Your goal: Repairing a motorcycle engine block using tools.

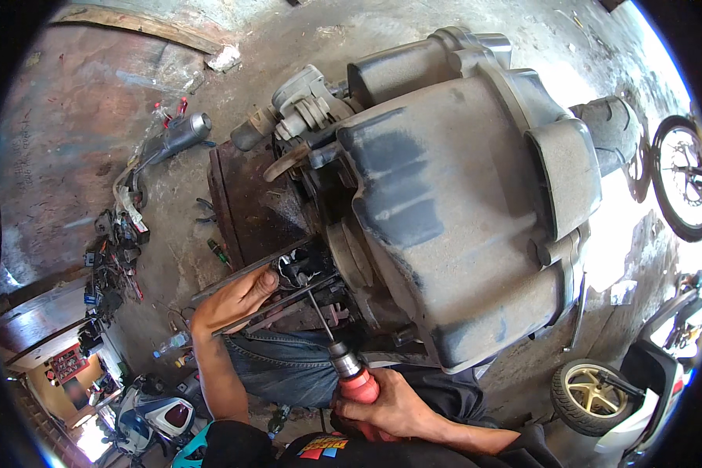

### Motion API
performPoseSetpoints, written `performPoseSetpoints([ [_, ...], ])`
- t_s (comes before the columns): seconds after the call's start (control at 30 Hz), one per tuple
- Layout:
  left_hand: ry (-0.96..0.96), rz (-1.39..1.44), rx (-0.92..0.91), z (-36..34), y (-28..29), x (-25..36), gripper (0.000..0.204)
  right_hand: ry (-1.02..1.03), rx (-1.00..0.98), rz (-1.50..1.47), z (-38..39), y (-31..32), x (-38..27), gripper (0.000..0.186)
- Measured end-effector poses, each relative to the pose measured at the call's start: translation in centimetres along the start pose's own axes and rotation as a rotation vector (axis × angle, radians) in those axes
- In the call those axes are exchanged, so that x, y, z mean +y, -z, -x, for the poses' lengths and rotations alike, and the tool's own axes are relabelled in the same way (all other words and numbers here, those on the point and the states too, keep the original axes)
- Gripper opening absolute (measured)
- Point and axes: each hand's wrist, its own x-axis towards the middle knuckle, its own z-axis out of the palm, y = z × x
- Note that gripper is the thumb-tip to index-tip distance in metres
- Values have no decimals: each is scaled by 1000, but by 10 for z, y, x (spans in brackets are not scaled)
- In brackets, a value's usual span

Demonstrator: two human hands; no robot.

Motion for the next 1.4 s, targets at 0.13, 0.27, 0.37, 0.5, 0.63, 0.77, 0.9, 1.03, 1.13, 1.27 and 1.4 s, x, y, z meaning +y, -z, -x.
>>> performPoseSetpoints([
  [0.13,11,15,-10,1,0,1,56,90,26,62,0,0,-2,32],
  [0.27,19,-1,-5,1,0,0,56,41,10,122,2,2,-7,29],
  [0.37,9,8,3,1,-1,-1,56,64,40,153,3,1,-10,27],
  [0.5,18,12,-5,1,-1,-1,55,72,6,75,2,1,-10,27],
  [0.63,3,-32,8,1,-1,0,54,59,-10,78,1,4,-11,27],
  [0.77,-53,-51,24,0,1,-1,52,57,6,113,2,5,-10,28],
  [0.9,-47,-81,12,-1,1,-2,50,95,-14,124,0,6,-9,28],
  [1.03,-60,19,0,0,-1,-4,49,124,-43,121,-1,8,-11,31],
  [1.13,-35,-8,-17,0,0,-4,48,120,-48,166,0,8,-13,29],
  [1.27,-94,21,7,0,-2,-4,47,16,-5,230,2,7,-11,26],
  [1.4,-122,33,22,-1,-2,-4,46,44,0,181,2,5,-6,24],
])
